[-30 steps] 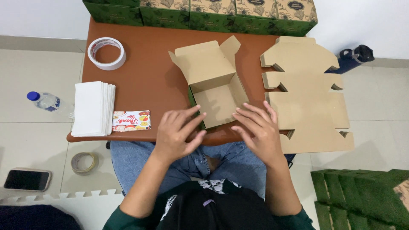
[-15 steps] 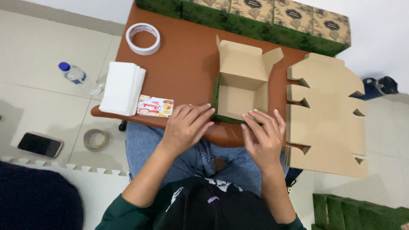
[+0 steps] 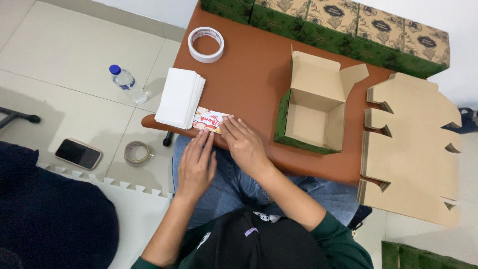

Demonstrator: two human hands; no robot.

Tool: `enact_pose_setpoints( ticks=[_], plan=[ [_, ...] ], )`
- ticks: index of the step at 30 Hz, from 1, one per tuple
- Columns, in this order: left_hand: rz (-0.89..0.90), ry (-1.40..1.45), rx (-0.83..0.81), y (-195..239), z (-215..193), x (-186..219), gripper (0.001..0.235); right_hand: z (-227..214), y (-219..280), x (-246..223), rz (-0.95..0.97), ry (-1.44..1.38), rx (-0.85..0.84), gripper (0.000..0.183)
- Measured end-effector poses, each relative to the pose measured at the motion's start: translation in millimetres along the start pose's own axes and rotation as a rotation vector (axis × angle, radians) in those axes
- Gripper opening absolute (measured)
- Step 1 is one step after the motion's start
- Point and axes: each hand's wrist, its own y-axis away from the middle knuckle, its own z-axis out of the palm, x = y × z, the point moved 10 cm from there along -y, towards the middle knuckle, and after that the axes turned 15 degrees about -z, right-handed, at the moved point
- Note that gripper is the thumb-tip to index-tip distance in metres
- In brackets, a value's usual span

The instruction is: Folding cardboard templates into small boxes and applying decorative stickers.

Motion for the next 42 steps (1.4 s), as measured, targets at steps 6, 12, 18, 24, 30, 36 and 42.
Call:
enact_pose_setpoints(
  ticks=[6, 12, 18, 24, 30, 36, 42],
  plan=[
    [0.004, 0.048, 0.046, 2.3, 7.9, -10.2, 0.047, 18.0, 6.0, -11.9, -0.126, 0.261, -0.016, 0.02],
    [-0.008, 0.083, 0.062, 7.9, 10.8, -14.6, 0.047, 17.1, 0.3, -6.1, -0.142, 0.269, -0.019, 0.012],
    [-0.044, 0.1, 0.036, 8.5, 14.2, -16.5, 0.047, 11.7, -2.5, 11.1, 0.016, 0.076, -0.111, 0.008],
    [-0.052, 0.086, 0.026, 12.9, 18.9, -16.7, 0.048, 11.3, 1.1, 34.2, 0.271, -0.123, -0.212, 0.009],
    [-0.218, 0.266, -0.033, 8.4, 15.8, -18.8, 0.045, -10.1, -3.3, 40.9, 0.388, -0.294, -0.151, 0.005],
    [-0.454, 0.841, -0.189, -9.1, 17.6, 1.0, 0.047, -58.5, -4.5, 18.9, 0.203, -0.028, 0.244, 0.004],
    [-0.47, 0.865, -0.293, -38.8, 25.9, 27.7, 0.04, -110.3, -17.0, -0.3, 0.179, -0.152, 0.252, 0.009]
  ],
)
